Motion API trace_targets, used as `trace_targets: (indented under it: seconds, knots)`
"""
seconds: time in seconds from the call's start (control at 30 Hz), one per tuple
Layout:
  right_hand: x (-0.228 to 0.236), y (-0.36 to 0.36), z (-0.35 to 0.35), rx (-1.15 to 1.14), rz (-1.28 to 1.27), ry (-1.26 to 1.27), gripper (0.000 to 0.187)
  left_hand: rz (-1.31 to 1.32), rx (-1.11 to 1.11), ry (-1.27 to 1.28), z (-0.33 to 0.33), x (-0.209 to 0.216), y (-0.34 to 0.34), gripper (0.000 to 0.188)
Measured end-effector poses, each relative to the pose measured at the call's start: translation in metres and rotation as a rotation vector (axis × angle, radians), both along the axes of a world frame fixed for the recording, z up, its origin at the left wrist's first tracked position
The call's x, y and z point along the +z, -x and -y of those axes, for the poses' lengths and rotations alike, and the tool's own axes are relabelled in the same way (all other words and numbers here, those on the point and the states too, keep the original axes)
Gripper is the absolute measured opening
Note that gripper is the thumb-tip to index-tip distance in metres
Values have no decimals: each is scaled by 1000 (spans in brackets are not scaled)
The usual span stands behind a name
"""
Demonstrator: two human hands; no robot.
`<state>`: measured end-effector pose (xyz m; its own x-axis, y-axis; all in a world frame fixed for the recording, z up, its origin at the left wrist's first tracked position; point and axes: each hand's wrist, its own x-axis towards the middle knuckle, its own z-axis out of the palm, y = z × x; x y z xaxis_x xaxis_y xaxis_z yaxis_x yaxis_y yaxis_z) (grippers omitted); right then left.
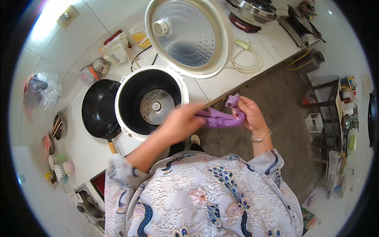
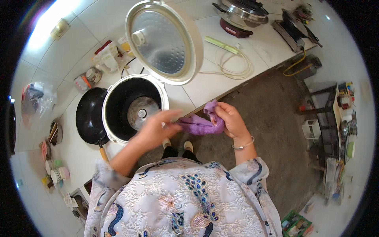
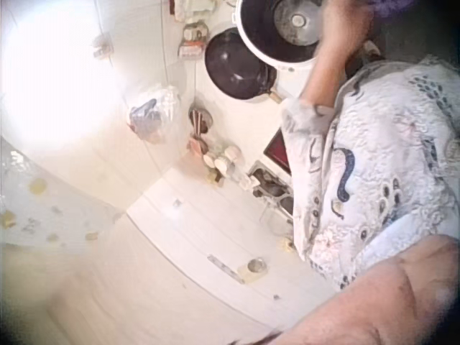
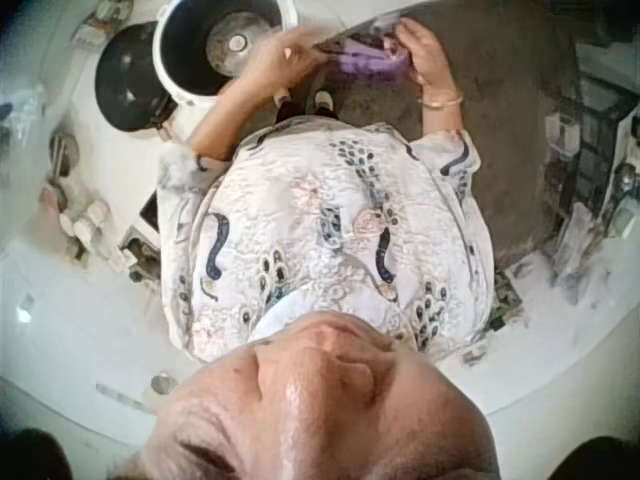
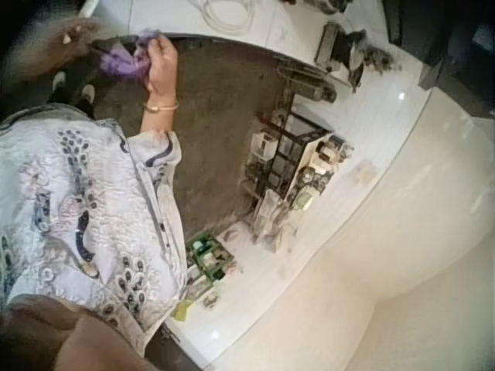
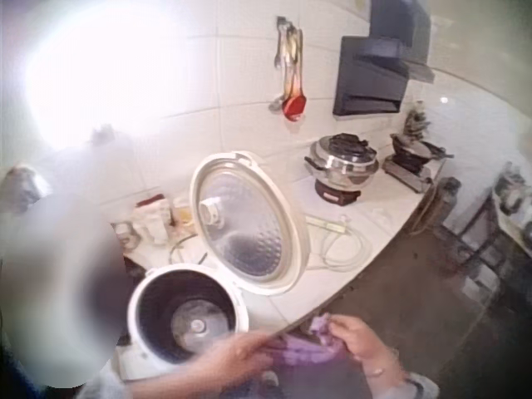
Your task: The person wipes the lid and interior of a rice cooker with a purple cloth, then wipes the exterior of the rice cooker. The person places the lid back on the rice cooker and continues wiping the exterior.
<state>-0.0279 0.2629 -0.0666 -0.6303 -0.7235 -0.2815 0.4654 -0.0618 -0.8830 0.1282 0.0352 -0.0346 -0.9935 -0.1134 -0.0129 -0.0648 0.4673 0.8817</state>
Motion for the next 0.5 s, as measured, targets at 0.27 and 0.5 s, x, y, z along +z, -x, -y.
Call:
trace_targets:
  seconds: [0.27, 0.5]
  knots:
    - [4, -7, -35, 105, 143, 425, 32, 164, 48, -202, -38, -30, 7, 23]
    - [33, -48, 44, -221, -277, 193, 11, -645, 496, 144, 62, 54, 6, 28]
